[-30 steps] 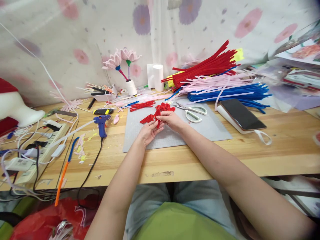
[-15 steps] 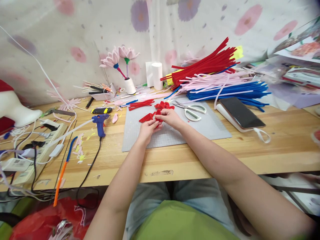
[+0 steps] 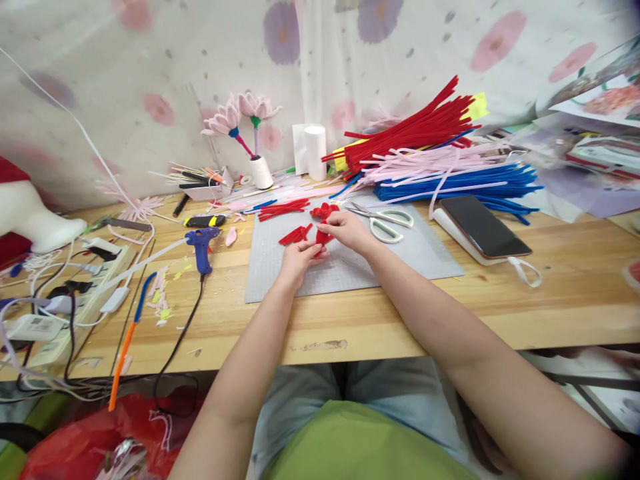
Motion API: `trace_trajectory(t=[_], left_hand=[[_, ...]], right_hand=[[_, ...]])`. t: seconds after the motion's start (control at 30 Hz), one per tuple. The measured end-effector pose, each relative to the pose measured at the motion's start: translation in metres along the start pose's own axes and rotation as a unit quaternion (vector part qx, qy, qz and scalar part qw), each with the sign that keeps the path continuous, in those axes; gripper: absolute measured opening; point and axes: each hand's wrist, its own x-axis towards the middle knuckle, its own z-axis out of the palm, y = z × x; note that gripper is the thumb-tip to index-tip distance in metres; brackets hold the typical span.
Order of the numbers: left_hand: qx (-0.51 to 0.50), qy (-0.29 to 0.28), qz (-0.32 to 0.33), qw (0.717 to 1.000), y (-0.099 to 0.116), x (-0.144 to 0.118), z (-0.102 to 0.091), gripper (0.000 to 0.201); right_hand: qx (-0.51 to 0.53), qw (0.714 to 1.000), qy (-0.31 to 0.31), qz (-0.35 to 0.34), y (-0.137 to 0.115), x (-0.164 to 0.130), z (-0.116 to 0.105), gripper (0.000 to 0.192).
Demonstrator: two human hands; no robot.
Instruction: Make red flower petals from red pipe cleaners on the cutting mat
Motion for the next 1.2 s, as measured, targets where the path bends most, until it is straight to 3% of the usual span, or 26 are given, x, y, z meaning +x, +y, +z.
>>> trace_trajectory(t=[0.13,0.3,0.57,0.7,0.8,0.97,1.2], left_hand=[[0.010,0.022,-0.007,1.000,0.003,-0.002,0.003,0.012],[-0.020,0.033,-0.004,0.999,0.004,-0.001,0.003,0.008],[-0.057,0.044,-0.002,0.997,0.005,-0.001,0.003,0.007],[-0.134,0.043,-0.019,0.990,0.010,0.000,-0.001,0.003],[-0.154,0.044,-0.023,0.987,0.013,0.000,-0.003,0.004],[-0.094,0.067,0.044,0.992,0.009,0.002,-0.005,0.007],[0.045,0.105,0.152,0.982,-0.001,0.005,-0.002,0.018]], right_hand=[[0.008,1.000,-0.015,0.024,-0.002,-0.002,-0.004,0.034],[0.101,0.990,-0.085,0.057,-0.009,-0.007,-0.009,0.033],[0.191,0.977,-0.039,0.092,0.000,-0.004,0.003,0.029],[0.198,0.965,-0.145,0.092,0.001,-0.007,0.004,0.030],[0.113,0.976,-0.183,0.043,0.001,-0.008,0.006,0.024],[-0.051,0.994,-0.077,-0.062,-0.007,-0.010,0.011,0.019],[-0.203,0.954,-0.036,-0.219,-0.013,-0.014,0.010,0.016]])
